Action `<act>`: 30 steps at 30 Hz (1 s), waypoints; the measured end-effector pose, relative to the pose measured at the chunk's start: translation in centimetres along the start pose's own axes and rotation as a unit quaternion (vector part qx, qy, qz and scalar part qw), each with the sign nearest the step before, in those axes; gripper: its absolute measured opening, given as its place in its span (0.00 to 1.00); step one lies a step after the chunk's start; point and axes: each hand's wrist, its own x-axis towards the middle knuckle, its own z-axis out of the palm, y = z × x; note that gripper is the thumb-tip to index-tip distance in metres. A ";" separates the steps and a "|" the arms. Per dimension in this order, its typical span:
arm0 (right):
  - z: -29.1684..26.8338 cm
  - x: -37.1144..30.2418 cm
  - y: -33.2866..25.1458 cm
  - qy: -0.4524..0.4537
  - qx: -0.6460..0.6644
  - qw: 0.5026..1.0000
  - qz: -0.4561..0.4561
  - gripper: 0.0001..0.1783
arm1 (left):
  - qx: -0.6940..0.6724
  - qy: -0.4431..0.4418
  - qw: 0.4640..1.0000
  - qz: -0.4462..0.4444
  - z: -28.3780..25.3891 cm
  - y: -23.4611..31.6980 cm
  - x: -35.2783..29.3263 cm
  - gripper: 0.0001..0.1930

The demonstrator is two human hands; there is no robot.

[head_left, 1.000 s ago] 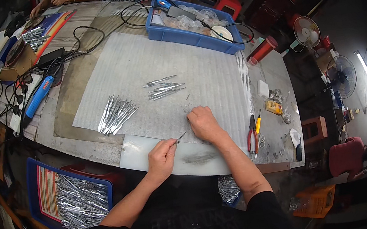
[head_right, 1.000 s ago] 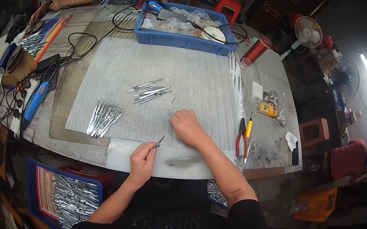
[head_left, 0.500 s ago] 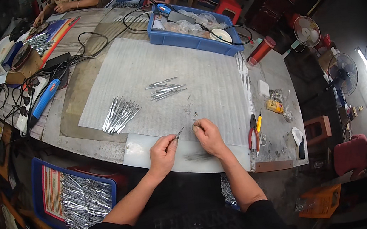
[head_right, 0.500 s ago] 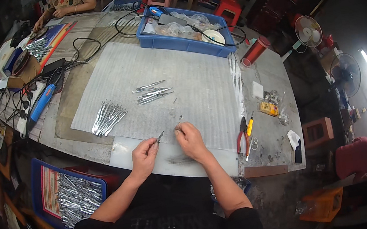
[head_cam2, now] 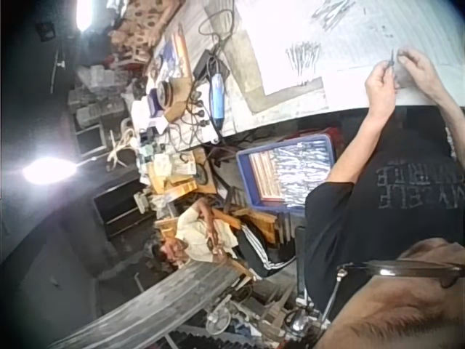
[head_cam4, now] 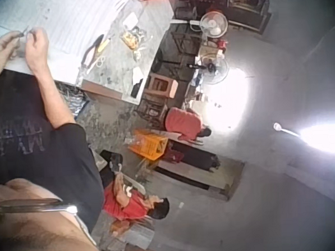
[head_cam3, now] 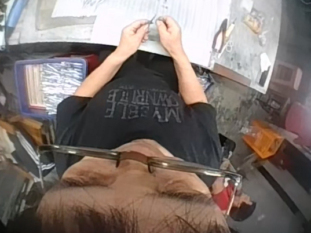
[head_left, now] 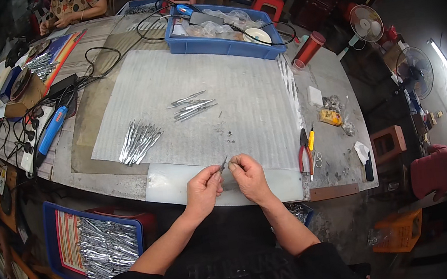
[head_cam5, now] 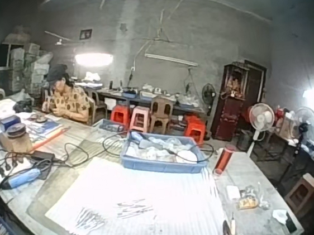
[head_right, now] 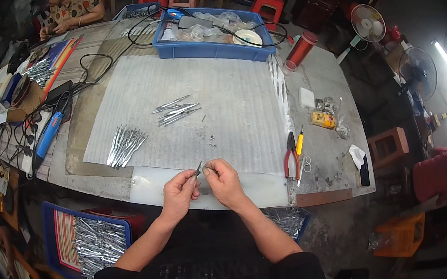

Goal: The person puts on eyeglasses, then repeatedly picks up metal pieces and small metal fittings from the workbench and assembles them together by hand.

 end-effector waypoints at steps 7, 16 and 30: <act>-0.2 -0.4 -0.2 0.023 -0.030 0.999 -0.031 0.06 | 0.041 -0.008 0.999 0.014 0.6 0.0 -0.4 0.09; -0.1 -0.9 -0.7 0.062 -0.069 0.994 -0.057 0.04 | 0.211 0.033 0.963 0.162 1.1 -0.1 -0.7 0.07; 0.4 -1.2 -0.8 0.086 -0.136 0.979 -0.126 0.03 | 0.265 0.060 0.935 0.228 1.4 0.2 -0.9 0.07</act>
